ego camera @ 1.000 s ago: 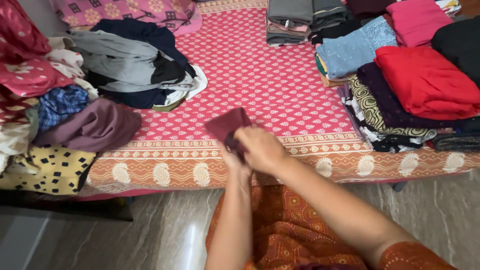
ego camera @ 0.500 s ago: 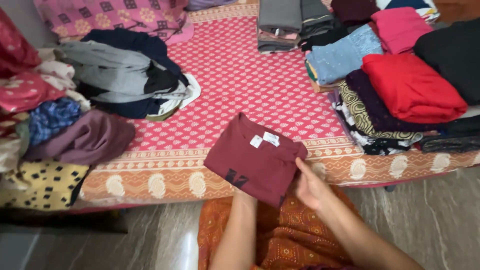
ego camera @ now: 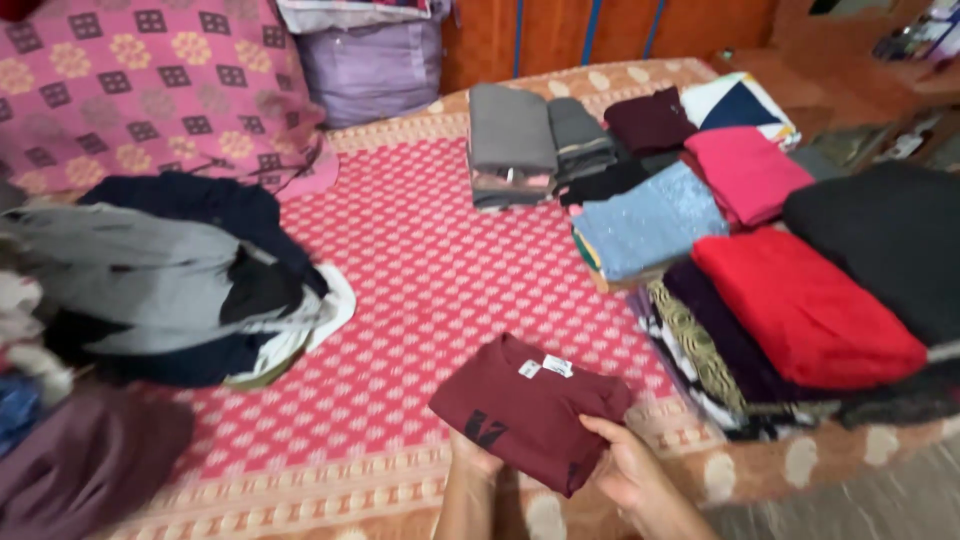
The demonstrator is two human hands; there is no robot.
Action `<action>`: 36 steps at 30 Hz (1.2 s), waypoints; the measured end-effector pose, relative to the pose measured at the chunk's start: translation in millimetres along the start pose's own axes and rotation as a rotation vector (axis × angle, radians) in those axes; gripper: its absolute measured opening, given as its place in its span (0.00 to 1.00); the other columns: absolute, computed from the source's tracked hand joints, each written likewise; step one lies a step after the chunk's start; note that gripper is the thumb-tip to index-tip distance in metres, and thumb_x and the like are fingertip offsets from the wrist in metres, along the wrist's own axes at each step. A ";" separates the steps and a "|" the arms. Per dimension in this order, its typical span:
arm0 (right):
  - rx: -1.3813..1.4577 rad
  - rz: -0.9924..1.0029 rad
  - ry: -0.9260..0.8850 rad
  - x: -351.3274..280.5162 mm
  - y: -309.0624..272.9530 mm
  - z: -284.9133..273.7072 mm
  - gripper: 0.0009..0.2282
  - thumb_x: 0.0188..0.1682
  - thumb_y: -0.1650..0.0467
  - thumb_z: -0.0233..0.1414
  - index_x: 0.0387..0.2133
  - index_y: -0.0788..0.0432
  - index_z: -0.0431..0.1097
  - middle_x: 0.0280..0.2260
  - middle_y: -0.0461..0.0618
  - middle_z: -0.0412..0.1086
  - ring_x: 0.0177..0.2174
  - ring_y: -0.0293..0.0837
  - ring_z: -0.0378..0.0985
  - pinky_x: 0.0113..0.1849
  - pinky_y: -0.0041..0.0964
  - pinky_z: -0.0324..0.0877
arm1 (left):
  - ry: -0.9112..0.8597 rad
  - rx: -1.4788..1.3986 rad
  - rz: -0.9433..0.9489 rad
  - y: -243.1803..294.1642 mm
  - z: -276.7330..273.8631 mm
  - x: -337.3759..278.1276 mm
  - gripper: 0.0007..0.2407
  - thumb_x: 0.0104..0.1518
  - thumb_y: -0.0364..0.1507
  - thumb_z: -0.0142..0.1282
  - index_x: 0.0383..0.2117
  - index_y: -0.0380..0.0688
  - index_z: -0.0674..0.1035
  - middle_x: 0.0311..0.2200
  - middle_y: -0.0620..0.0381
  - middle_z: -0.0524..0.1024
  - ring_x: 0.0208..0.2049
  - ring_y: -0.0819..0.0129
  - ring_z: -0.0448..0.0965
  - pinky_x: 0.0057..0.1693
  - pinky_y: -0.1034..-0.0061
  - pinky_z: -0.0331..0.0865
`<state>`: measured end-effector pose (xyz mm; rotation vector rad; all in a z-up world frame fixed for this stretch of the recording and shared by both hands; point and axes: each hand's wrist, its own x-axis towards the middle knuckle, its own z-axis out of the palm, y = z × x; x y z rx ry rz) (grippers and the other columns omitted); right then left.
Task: Folding various pieces of laundry on a bed and organizing them into neat stacks.
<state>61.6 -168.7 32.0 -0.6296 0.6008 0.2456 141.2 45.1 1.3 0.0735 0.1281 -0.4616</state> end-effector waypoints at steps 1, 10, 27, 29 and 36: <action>-0.012 -0.027 0.019 13.2 -13.9 8.6 0.19 0.45 0.73 0.55 0.52 0.61 0.70 0.49 0.55 0.75 0.49 0.52 0.77 0.52 0.53 0.70 | 0.053 0.022 -0.032 5.3 2.9 19.7 0.28 0.62 0.49 0.40 0.63 0.43 0.68 0.62 0.46 0.70 0.61 0.46 0.69 0.66 0.45 0.60; -0.108 -0.337 -0.021 166.2 -184.8 165.6 0.12 0.48 0.76 0.53 0.46 0.61 0.71 0.44 0.54 0.76 0.42 0.51 0.81 0.45 0.46 0.77 | 0.173 0.364 -0.060 73.6 -46.1 195.0 0.24 0.65 0.41 0.40 0.65 0.44 0.65 0.59 0.45 0.74 0.53 0.53 0.76 0.56 0.58 0.72; 0.082 -0.527 -0.162 585.3 -339.9 236.6 0.12 0.48 0.79 0.51 0.46 0.64 0.66 0.39 0.61 0.76 0.37 0.58 0.83 0.34 0.53 0.79 | 0.205 0.099 -0.018 96.1 -83.6 223.4 0.22 0.64 0.43 0.42 0.59 0.46 0.69 0.61 0.45 0.71 0.59 0.54 0.73 0.61 0.55 0.68; 0.144 -0.481 -0.173 597.7 -339.7 216.3 0.14 0.50 0.80 0.50 0.50 0.67 0.64 0.42 0.66 0.75 0.40 0.62 0.84 0.40 0.59 0.81 | 0.201 0.136 -0.015 95.5 -84.1 220.8 0.22 0.64 0.43 0.43 0.60 0.47 0.69 0.61 0.46 0.71 0.58 0.55 0.73 0.61 0.55 0.68; -0.140 -0.456 -0.087 513.6 -277.5 236.2 0.14 0.52 0.64 0.57 0.40 0.63 0.65 0.31 0.58 0.72 0.26 0.54 0.81 0.27 0.43 0.80 | 0.174 0.130 -0.015 97.6 -76.2 222.1 0.21 0.64 0.43 0.42 0.59 0.46 0.69 0.60 0.45 0.71 0.58 0.54 0.73 0.60 0.54 0.68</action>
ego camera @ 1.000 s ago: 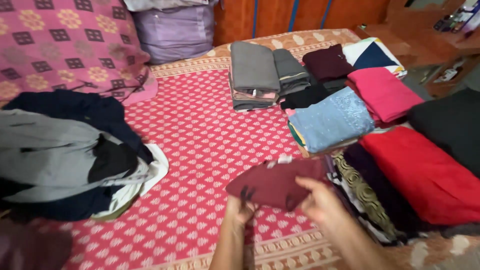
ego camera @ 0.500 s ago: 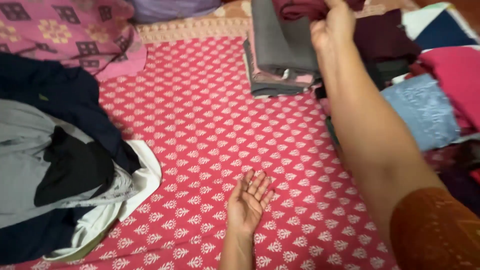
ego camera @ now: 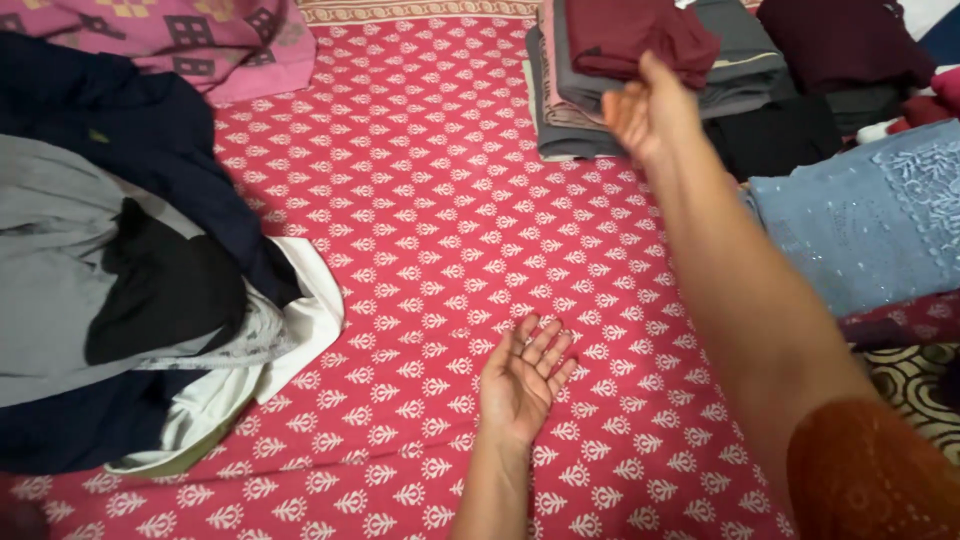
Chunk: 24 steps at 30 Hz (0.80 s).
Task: Folding various pieces of laundry on a bed and organizing them into neat stacks.
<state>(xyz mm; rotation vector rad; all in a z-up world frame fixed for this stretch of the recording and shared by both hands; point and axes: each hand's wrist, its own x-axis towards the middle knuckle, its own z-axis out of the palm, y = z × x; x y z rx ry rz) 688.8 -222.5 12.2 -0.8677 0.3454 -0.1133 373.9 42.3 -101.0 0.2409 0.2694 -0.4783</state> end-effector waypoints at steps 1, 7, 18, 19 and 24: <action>-0.308 -0.003 -0.080 -25.4 13.7 2.8 0.15 0.53 0.61 0.55 0.34 0.64 0.67 0.26 0.56 0.72 0.19 0.47 0.73 0.19 0.35 0.65 | 0.006 -0.022 -0.009 2.2 3.6 -0.7 0.22 0.64 0.44 0.42 0.58 0.45 0.70 0.59 0.44 0.72 0.57 0.53 0.74 0.60 0.55 0.69; -1.446 -0.538 -0.404 -168.6 207.6 -16.4 0.17 0.52 0.62 0.52 0.48 0.60 0.66 0.49 0.60 0.65 0.49 0.53 0.64 0.48 0.49 0.61 | 0.114 0.112 0.357 34.7 14.3 -12.4 0.22 0.66 0.42 0.41 0.56 0.36 0.71 0.52 0.43 0.75 0.53 0.55 0.76 0.59 0.62 0.71; -1.937 -0.520 -0.325 -249.2 236.3 17.9 0.33 0.55 0.50 0.38 0.70 0.53 0.46 0.70 0.64 0.39 0.69 0.62 0.33 0.63 0.64 0.26 | 0.869 0.911 1.393 146.8 10.3 -78.6 0.18 0.60 0.25 0.58 0.56 0.38 0.71 0.48 0.46 0.72 0.48 0.58 0.69 0.53 0.65 0.63; -1.907 -0.560 -0.318 -250.9 235.9 17.2 0.33 0.54 0.50 0.39 0.70 0.53 0.48 0.71 0.63 0.40 0.69 0.61 0.34 0.64 0.63 0.26 | 1.012 1.205 1.572 162.9 9.9 -85.9 0.16 0.57 0.23 0.57 0.52 0.38 0.74 0.50 0.44 0.73 0.54 0.52 0.68 0.59 0.59 0.61; -1.844 -0.616 -0.306 -253.1 235.3 13.5 0.34 0.53 0.50 0.39 0.69 0.53 0.51 0.70 0.64 0.44 0.69 0.61 0.37 0.64 0.63 0.27 | 1.243 1.716 1.607 251.6 -13.4 -100.0 0.21 0.46 0.17 0.50 0.49 0.42 0.79 0.58 0.43 0.72 0.64 0.41 0.63 0.69 0.53 0.58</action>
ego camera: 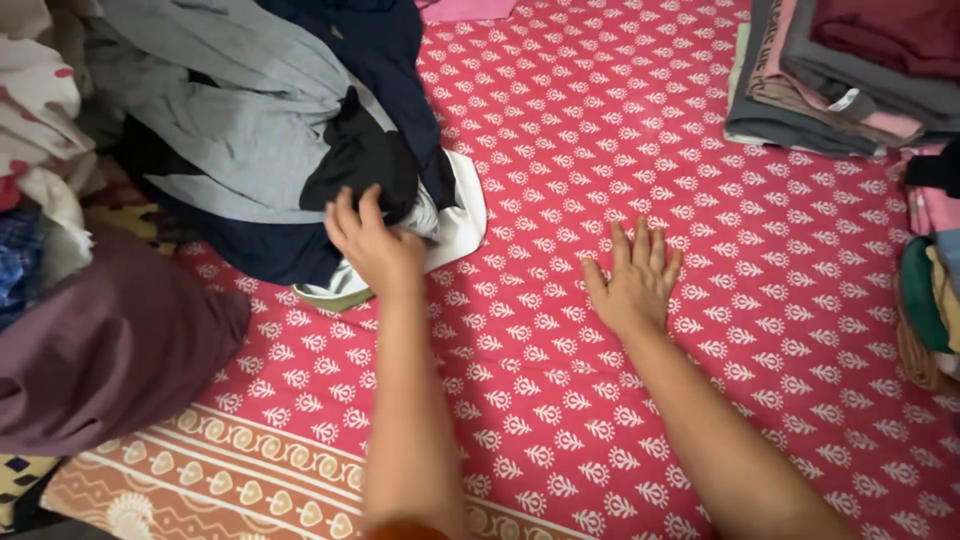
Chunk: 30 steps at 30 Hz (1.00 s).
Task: Folding various pieces of laundry on a bed and organizing them into neat stacks.
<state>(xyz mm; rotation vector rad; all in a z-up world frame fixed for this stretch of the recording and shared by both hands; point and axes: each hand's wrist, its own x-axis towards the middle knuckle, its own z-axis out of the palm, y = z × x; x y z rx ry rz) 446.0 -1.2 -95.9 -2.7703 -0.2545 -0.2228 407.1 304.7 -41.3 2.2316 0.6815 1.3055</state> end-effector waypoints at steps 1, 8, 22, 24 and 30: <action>-0.030 0.017 -0.037 0.6 -1.5 -0.8 0.34 0.53 0.49 0.38 0.70 0.53 0.49 0.70 0.62 0.42 0.69 0.60 0.36 0.64 0.62 0.27 | -0.092 0.074 0.037 -5.9 -2.4 13.5 0.23 0.44 0.18 0.51 0.50 0.44 0.80 0.59 0.42 0.71 0.64 0.39 0.62 0.67 0.52 0.57; -0.226 0.026 -0.394 -8.3 -19.5 -41.6 0.33 0.57 0.49 0.25 0.72 0.51 0.31 0.72 0.56 0.24 0.69 0.55 0.24 0.64 0.55 0.24 | -0.515 0.104 0.277 -75.7 -4.9 64.0 0.23 0.43 0.22 0.55 0.51 0.44 0.81 0.56 0.43 0.75 0.59 0.45 0.69 0.65 0.52 0.57; -0.266 0.004 -0.557 -173.0 2.0 -103.5 0.34 0.54 0.47 0.27 0.72 0.46 0.32 0.72 0.54 0.28 0.70 0.51 0.26 0.65 0.51 0.27 | -0.456 -0.188 0.143 -93.1 -14.8 94.2 0.15 0.58 0.27 0.49 0.50 0.35 0.79 0.45 0.34 0.78 0.49 0.37 0.76 0.57 0.56 0.68; -0.260 -0.003 -0.512 -189.0 0.1 -109.1 0.34 0.54 0.47 0.28 0.72 0.46 0.35 0.72 0.54 0.31 0.70 0.51 0.29 0.65 0.51 0.28 | -0.523 -0.194 0.091 -96.9 -13.6 82.8 0.17 0.57 0.29 0.48 0.50 0.35 0.79 0.45 0.34 0.78 0.50 0.38 0.76 0.58 0.57 0.68; -0.269 -0.017 -0.435 -191.4 1.6 -102.1 0.34 0.53 0.48 0.31 0.71 0.46 0.38 0.71 0.55 0.33 0.69 0.54 0.31 0.64 0.55 0.31 | -0.587 0.016 0.028 -46.6 -22.2 57.2 0.22 0.51 0.38 0.59 0.50 0.38 0.80 0.46 0.33 0.76 0.51 0.36 0.74 0.57 0.55 0.67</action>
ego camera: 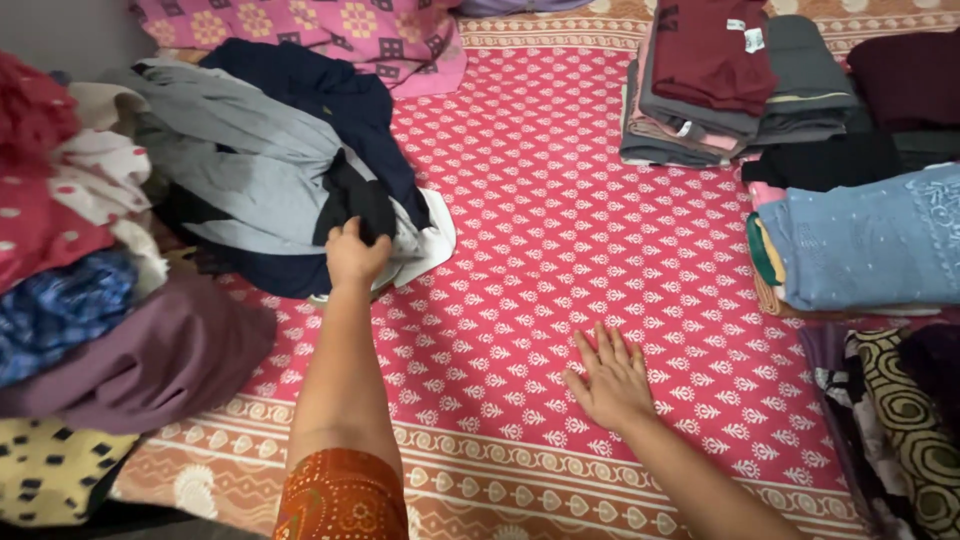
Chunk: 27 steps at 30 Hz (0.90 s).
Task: Folding various pieces of laundry on a bed and organizing them into neat stacks.
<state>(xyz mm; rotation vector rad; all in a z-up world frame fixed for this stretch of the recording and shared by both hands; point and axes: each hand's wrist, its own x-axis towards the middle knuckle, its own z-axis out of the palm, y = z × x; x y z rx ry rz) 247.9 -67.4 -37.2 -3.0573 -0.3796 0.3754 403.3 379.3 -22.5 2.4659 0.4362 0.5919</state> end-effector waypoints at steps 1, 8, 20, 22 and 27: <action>-0.004 -0.010 0.003 1.8 0.8 2.1 0.33 0.53 0.48 0.30 0.71 0.46 0.38 0.71 0.56 0.32 0.69 0.54 0.31 0.64 0.56 0.31 | 0.047 0.077 0.019 14.1 -4.8 -5.4 0.23 0.47 0.37 0.62 0.49 0.39 0.81 0.45 0.34 0.75 0.49 0.36 0.73 0.55 0.54 0.67; -0.005 -0.008 -0.005 4.8 -2.9 -5.9 0.34 0.53 0.47 0.31 0.71 0.46 0.36 0.71 0.57 0.30 0.69 0.55 0.30 0.63 0.57 0.30 | 0.320 0.146 0.039 21.7 15.0 5.6 0.07 0.58 0.29 0.58 0.37 0.41 0.82 0.39 0.44 0.79 0.43 0.42 0.75 0.54 0.53 0.67; 0.077 -0.004 -0.052 -11.3 0.5 -3.6 0.34 0.53 0.46 0.31 0.71 0.43 0.39 0.72 0.49 0.33 0.71 0.48 0.31 0.66 0.53 0.28 | 0.607 -0.552 0.401 210.1 -124.8 -46.3 0.11 0.71 0.27 0.46 0.51 0.30 0.72 0.42 0.37 0.77 0.44 0.48 0.77 0.52 0.62 0.71; 0.095 -0.006 -0.037 -24.1 3.2 10.2 0.34 0.52 0.47 0.31 0.71 0.45 0.39 0.72 0.51 0.32 0.70 0.49 0.30 0.65 0.53 0.28 | 0.409 -0.663 0.429 254.1 -150.7 -124.5 0.11 0.69 0.26 0.46 0.52 0.30 0.73 0.36 0.44 0.74 0.37 0.58 0.75 0.45 0.67 0.70; -1.508 0.859 -0.275 -42.1 -43.0 118.0 0.22 0.62 0.57 0.29 0.64 0.56 0.50 0.57 0.51 0.50 0.57 0.44 0.52 0.58 0.39 0.47 | -0.172 -0.864 0.313 310.7 -154.4 -315.4 0.08 0.65 0.27 0.52 0.44 0.35 0.77 0.21 0.53 0.71 0.21 0.68 0.69 0.30 0.73 0.66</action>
